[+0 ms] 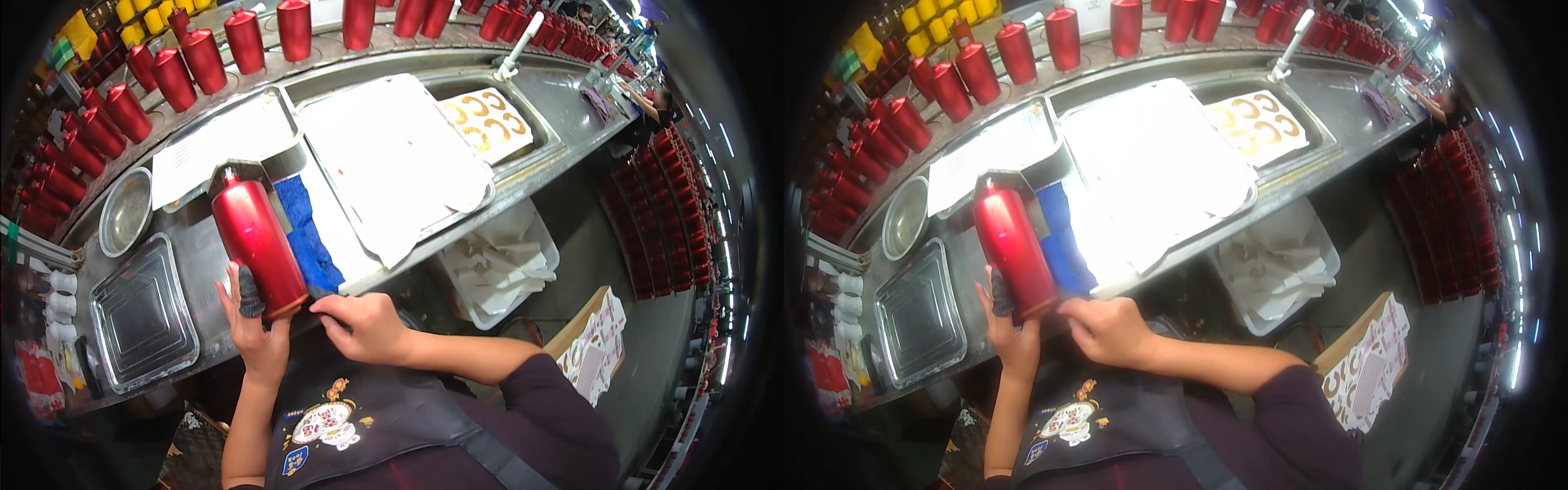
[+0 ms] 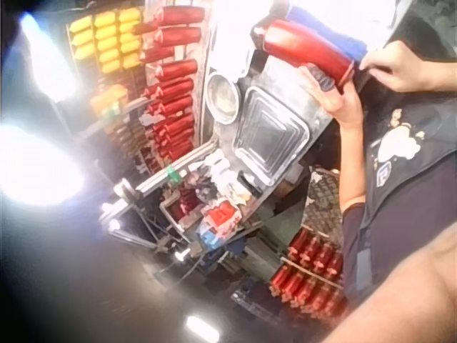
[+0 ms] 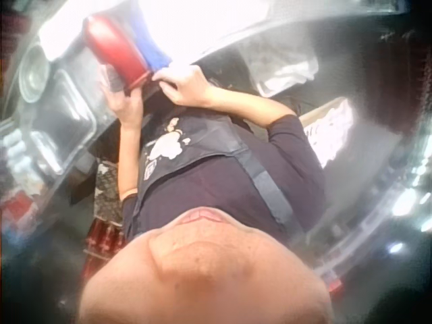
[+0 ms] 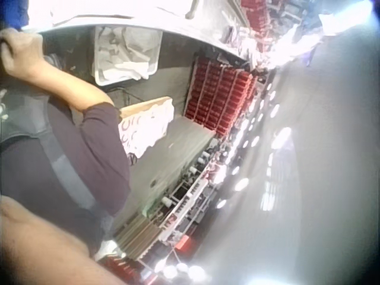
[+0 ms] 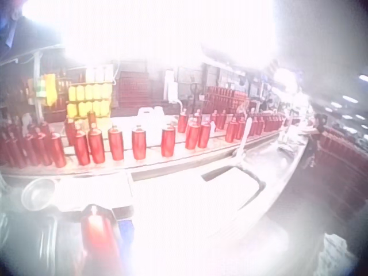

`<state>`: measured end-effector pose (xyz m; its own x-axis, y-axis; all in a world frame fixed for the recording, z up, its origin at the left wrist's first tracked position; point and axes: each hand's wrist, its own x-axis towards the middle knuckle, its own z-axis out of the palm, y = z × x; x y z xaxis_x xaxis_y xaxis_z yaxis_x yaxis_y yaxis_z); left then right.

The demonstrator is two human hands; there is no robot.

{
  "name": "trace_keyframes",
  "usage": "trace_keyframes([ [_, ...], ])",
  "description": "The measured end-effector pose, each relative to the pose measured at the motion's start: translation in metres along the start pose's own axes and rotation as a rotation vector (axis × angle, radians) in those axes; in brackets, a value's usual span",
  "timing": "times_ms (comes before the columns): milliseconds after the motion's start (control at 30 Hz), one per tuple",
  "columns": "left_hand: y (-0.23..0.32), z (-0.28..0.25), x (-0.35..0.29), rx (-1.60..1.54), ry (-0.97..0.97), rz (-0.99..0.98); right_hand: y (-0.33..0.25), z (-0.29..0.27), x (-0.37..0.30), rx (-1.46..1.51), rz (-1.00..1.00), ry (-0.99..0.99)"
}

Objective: The person applies gold circular labels to red cylindrical containers. They pick up a label, peel it from a backing sheet, and carefully place it onto the container's surface, smoothing it down. This process is repeated for multiple containers.

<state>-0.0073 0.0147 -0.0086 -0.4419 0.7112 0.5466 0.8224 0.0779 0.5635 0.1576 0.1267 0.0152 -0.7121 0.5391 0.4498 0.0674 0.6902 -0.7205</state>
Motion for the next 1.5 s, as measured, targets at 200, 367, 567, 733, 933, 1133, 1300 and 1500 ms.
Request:
trace_keyframes([
  [200, -0.001, -0.006, -0.007, -0.06, -0.043, -0.136, 0.075, -0.074, 0.051, -0.108, 0.179, 0.184],
  [367, 0.002, -0.004, -0.007, -0.15, -0.02, -0.257, 0.249, -0.199, 0.143, -0.565, 0.577, 0.427],
  [567, 0.001, -0.006, -0.009, -0.091, -0.068, -0.266, 0.404, -0.279, 0.157, -0.097, 0.855, 0.14],
  [733, 0.003, -0.009, -0.012, -0.086, -0.081, -0.335, 0.429, -0.259, 0.207, -0.022, 0.787, 0.034],
  [933, 0.005, -0.012, -0.013, -0.027, -0.111, -0.347, 0.468, -0.239, 0.253, -0.066, 0.832, -0.062],
  [1133, 0.005, -0.013, -0.013, -0.015, -0.146, -0.369, 0.5, -0.217, 0.25, -0.186, 1.08, -0.062],
  [1300, 0.005, -0.013, -0.014, -0.004, -0.147, -0.384, 0.431, -0.252, 0.259, 0.467, 1.144, -0.078],
  [1500, 0.002, -0.012, -0.014, -0.051, -0.152, -0.391, 0.369, -0.248, 0.275, 0.519, 0.673, -0.227],
])
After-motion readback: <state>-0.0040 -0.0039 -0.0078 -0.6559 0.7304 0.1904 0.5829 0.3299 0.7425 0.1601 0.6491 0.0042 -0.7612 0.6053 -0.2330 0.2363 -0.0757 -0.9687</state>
